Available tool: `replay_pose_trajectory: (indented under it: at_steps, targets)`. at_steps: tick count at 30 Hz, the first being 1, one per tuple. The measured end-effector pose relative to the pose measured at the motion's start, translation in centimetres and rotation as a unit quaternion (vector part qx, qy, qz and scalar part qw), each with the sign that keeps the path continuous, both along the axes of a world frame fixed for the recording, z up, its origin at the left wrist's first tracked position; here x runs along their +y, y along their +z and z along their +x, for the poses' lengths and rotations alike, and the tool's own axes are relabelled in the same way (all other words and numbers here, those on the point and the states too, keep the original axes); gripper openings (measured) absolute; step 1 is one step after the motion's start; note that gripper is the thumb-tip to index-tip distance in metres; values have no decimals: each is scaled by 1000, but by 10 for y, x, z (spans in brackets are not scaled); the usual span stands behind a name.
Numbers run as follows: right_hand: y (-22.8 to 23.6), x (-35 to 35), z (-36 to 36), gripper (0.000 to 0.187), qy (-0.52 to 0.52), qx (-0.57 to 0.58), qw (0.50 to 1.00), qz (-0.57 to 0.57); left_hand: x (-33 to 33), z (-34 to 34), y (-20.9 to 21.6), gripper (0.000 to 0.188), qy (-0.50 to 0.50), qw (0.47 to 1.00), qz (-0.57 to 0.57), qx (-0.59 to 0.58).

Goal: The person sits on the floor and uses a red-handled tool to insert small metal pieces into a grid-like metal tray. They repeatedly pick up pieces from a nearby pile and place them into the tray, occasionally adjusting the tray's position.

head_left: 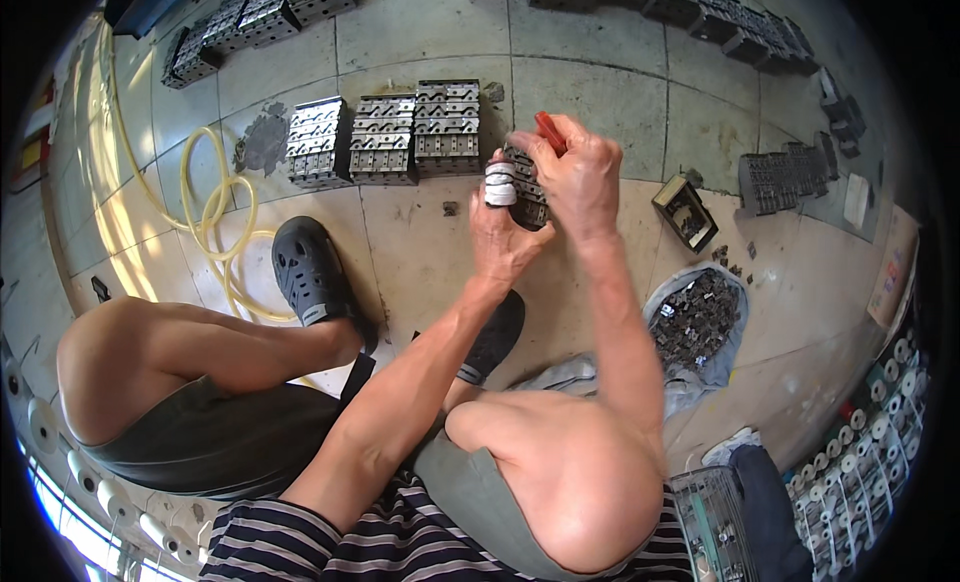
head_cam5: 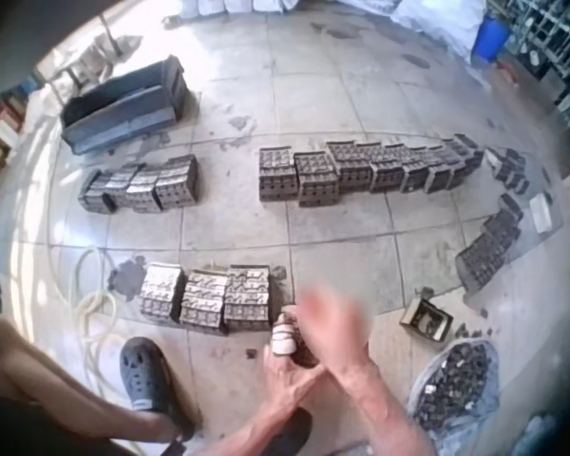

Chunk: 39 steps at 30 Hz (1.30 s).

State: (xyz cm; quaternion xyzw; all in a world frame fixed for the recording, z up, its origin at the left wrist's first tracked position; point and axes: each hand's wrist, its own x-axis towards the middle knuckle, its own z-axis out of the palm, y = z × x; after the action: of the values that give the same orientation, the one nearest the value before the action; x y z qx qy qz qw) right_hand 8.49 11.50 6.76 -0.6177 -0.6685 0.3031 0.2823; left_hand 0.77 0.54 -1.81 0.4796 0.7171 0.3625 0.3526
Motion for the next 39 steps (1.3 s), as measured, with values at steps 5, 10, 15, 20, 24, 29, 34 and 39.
replay_pose_trajectory:
  at_steps: [5, 10, 15, 20, 24, 29, 34, 39]
  targets:
    - [-1, 24, 43, 33, 232, 113, 966, -9, 4, 3, 5, 102, 4, 999, 32, 1]
    - [-1, 51, 51, 24, 437, 129, 888, -52, 6, -20, 6, 97, -86, 995, 42, -5]
    - [3, 45, 48, 23, 364, -109, 885, 270, -2, -26, 9, 112, -101, 994, 35, -6]
    - [-20, -10, 11, 45, -1, 213, 966, 144, -10, -27, 16, 132, -95, 995, -12, -38]
    - [-46, -40, 0, 30, -210, 448, 868, -38, -16, -38, 23, 103, -50, 996, -16, -74]
    - [-56, -51, 3, 16, -263, 389, 882, -50, -13, -51, 17, 57, 30, 977, -128, -168]
    - [-59, -53, 7, 11, -240, 353, 903, -43, -11, -56, 9, 46, 27, 976, -139, -168]
    - [-58, -56, 15, 14, -149, 383, 906, -97, -9, -59, 14, 49, 4, 986, -88, -145]
